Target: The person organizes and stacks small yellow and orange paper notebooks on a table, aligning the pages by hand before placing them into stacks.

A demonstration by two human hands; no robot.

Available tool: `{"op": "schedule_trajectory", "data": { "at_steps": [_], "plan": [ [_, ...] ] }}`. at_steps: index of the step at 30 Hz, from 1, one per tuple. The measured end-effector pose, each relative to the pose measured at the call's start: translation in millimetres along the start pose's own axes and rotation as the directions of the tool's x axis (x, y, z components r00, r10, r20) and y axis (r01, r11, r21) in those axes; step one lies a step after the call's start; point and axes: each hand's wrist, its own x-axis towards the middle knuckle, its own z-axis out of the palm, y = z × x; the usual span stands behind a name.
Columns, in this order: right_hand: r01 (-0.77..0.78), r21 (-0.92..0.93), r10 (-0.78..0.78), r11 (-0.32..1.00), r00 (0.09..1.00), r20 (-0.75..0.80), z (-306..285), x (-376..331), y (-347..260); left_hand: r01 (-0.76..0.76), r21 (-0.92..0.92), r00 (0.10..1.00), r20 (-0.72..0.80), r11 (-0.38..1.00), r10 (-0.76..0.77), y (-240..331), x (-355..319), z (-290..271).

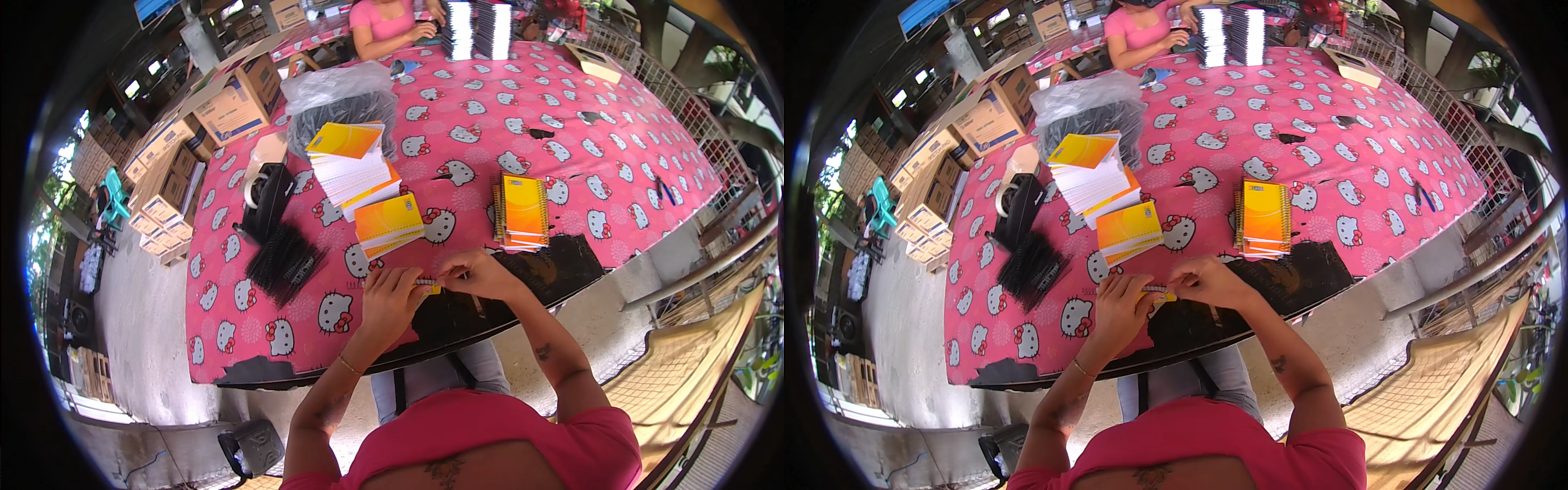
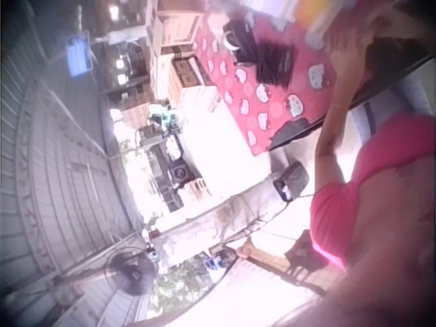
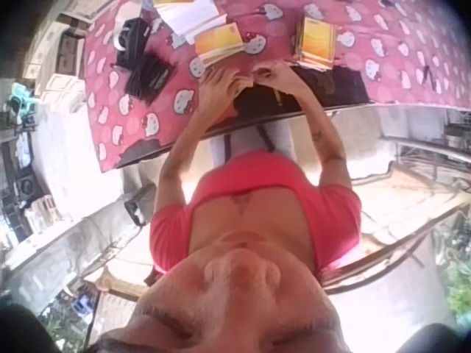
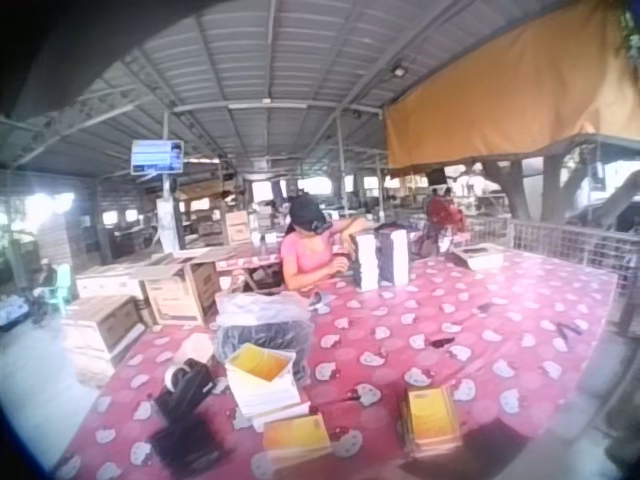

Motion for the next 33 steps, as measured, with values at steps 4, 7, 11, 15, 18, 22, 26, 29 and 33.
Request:
{"op": "schedule_trajectory", "data": {
  "at_steps": [4, 7, 11, 15, 18, 22, 26, 29, 33],
  "plan": [
    [0.203, -0.282, -0.236, 0.938, 0.968, -0.089, 19.9, 5.9, -4.5, -0.001, 0.048, 0.998, 0.061, 0.999, -0.002, 4.3, -3.8, -6.4],
    [0.053, -0.421, -0.187, 0.906, 0.940, -0.284, 31.1, 2.4, -8.8, 0.057, 0.040, 0.991, 0.116, 0.998, -0.061, 15.6, 1.1, -15.1],
    [0.188, -0.490, -0.459, 0.851, 0.719, -0.522, 41.4, -2.6, -81.3, 0.168, -0.030, 0.984, 0.067, 0.985, -0.166, 33.4, 30.9, -53.7],
    [0.014, -0.247, -0.081, 0.969, 0.961, -0.265, 14.5, -18.1, -97.1, -0.198, -0.352, 0.979, -0.018, 0.915, 0.205, 18.1, 78.7, -61.3],
    [-0.027, -0.677, -0.371, 0.735, 0.820, -0.436, -30.8, -22.3, -77.7, -0.034, -0.195, 0.992, -0.128, 0.980, 0.009, -24.5, 75.5, -24.7],
    [-0.270, -0.901, -0.283, 0.339, 0.884, -0.372, -93.7, -28.3, -18.2, -0.062, 0.154, 0.998, 0.040, 0.986, 0.056, -108.4, 33.7, 37.5],
    [-0.308, -0.928, -0.304, 0.212, 0.881, -0.362, -75.8, -21.0, -17.6, -0.155, 0.205, 0.985, 0.101, 0.966, 0.137, -112.3, 27.9, 29.5],
    [-0.044, -0.850, -0.391, 0.526, 0.875, -0.287, -35.2, 0.5, -52.4, -0.040, 0.193, 0.999, 0.031, 0.980, 0.035, -79.4, 28.8, 2.0],
    [0.102, -0.359, -0.216, 0.928, 0.932, -0.293, 22.0, 6.9, -0.5, -0.080, -0.001, 0.995, 0.059, 0.997, 0.080, -28.9, 17.2, -3.4]
  ]
}}
